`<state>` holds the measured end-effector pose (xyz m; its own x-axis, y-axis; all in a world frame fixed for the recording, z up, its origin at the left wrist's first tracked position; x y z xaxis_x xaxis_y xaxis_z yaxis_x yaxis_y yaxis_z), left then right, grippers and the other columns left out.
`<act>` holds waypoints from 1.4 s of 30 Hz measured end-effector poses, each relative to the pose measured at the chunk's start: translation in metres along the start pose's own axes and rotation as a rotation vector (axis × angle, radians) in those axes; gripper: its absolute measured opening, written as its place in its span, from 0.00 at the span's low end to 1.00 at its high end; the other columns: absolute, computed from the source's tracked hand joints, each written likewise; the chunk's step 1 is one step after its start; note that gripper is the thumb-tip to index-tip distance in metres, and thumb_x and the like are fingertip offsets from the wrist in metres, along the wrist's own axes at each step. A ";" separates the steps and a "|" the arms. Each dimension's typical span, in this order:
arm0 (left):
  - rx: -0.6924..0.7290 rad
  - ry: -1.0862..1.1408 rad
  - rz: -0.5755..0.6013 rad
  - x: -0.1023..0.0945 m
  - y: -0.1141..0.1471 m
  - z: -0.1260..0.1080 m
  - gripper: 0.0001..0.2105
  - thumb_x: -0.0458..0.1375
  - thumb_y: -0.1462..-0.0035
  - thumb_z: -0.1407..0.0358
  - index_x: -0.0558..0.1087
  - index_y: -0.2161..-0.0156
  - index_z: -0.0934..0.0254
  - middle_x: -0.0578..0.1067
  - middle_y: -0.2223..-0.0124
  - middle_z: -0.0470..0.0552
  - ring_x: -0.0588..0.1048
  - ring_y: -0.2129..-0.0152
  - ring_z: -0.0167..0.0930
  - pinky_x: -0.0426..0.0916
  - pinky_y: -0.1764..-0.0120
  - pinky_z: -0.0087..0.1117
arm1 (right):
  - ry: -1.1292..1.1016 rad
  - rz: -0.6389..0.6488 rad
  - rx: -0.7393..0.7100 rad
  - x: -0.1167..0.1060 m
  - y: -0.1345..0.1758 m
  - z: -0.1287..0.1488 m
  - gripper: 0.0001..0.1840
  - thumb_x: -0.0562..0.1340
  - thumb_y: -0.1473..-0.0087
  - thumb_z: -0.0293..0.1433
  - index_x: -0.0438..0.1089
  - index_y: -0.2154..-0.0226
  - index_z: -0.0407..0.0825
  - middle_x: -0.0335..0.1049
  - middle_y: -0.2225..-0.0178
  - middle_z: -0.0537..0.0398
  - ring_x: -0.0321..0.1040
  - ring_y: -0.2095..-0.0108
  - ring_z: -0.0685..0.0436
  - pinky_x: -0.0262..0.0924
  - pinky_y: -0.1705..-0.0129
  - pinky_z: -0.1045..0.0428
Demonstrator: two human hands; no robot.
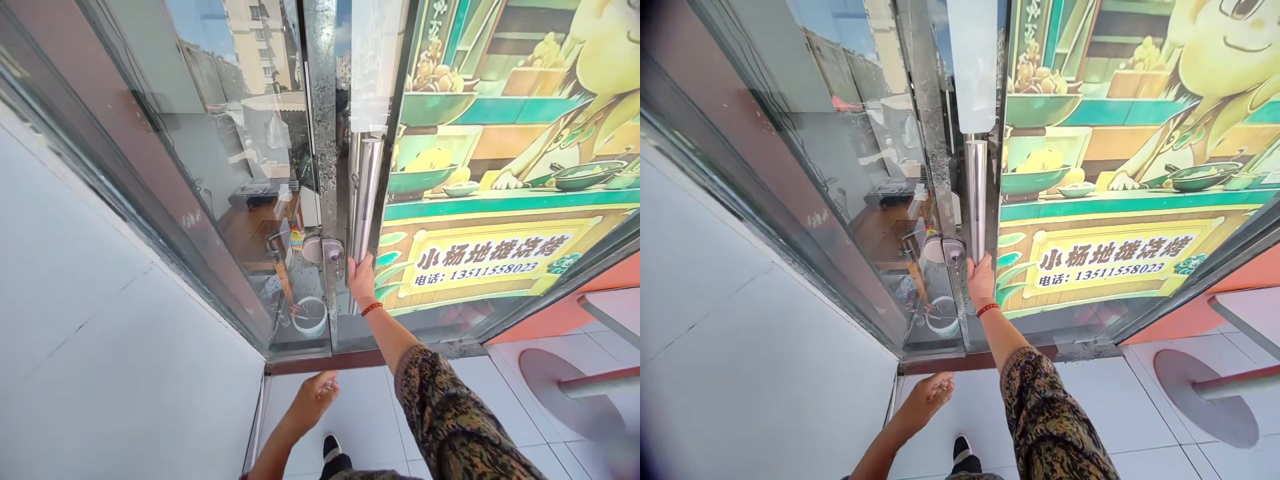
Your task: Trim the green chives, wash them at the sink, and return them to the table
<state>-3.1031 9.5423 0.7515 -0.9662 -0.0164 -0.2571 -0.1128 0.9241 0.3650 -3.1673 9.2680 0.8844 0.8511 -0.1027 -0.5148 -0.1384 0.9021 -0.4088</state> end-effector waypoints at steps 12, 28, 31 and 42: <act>0.043 -0.121 0.137 -0.005 -0.083 -0.019 0.27 0.58 0.45 0.50 0.73 0.47 0.67 0.78 0.52 0.61 0.77 0.59 0.38 0.70 0.54 0.39 | 0.099 0.003 -0.012 0.034 -0.049 -0.017 0.26 0.50 0.36 0.45 0.52 0.45 0.44 0.72 0.58 0.39 0.72 0.60 0.32 0.64 0.58 0.42; -0.023 0.176 0.052 0.037 -0.160 -0.034 0.28 0.60 0.46 0.46 0.72 0.49 0.67 0.77 0.58 0.58 0.77 0.65 0.34 0.69 0.59 0.36 | 0.001 0.068 0.034 0.066 -0.145 -0.047 0.25 0.56 0.39 0.43 0.52 0.46 0.46 0.73 0.60 0.43 0.74 0.63 0.35 0.65 0.62 0.46; -0.052 0.267 -0.081 0.037 -0.202 -0.031 0.28 0.63 0.50 0.46 0.72 0.52 0.66 0.77 0.62 0.55 0.76 0.70 0.31 0.68 0.65 0.33 | 0.001 0.081 0.023 0.073 -0.162 -0.054 0.25 0.56 0.39 0.43 0.53 0.46 0.47 0.74 0.59 0.42 0.74 0.63 0.35 0.65 0.63 0.47; -0.024 0.491 -0.356 -0.021 -0.276 -0.064 0.26 0.64 0.53 0.48 0.71 0.55 0.65 0.75 0.66 0.49 0.75 0.73 0.29 0.67 0.67 0.32 | 0.029 0.089 -0.028 0.089 -0.214 -0.078 0.31 0.56 0.41 0.46 0.53 0.43 0.44 0.74 0.58 0.38 0.75 0.61 0.31 0.63 0.62 0.46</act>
<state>-3.0662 9.2630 0.7129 -0.8617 -0.5020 0.0738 -0.4480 0.8210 0.3539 -3.1016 9.0335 0.8678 0.8197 -0.0355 -0.5716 -0.2270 0.8962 -0.3811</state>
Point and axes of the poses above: each hand's wrist, its own y-axis away from the middle knuckle, its own x-axis out of the palm, z = x × y, the point moved 7 cm from there along -y, towards the middle knuckle
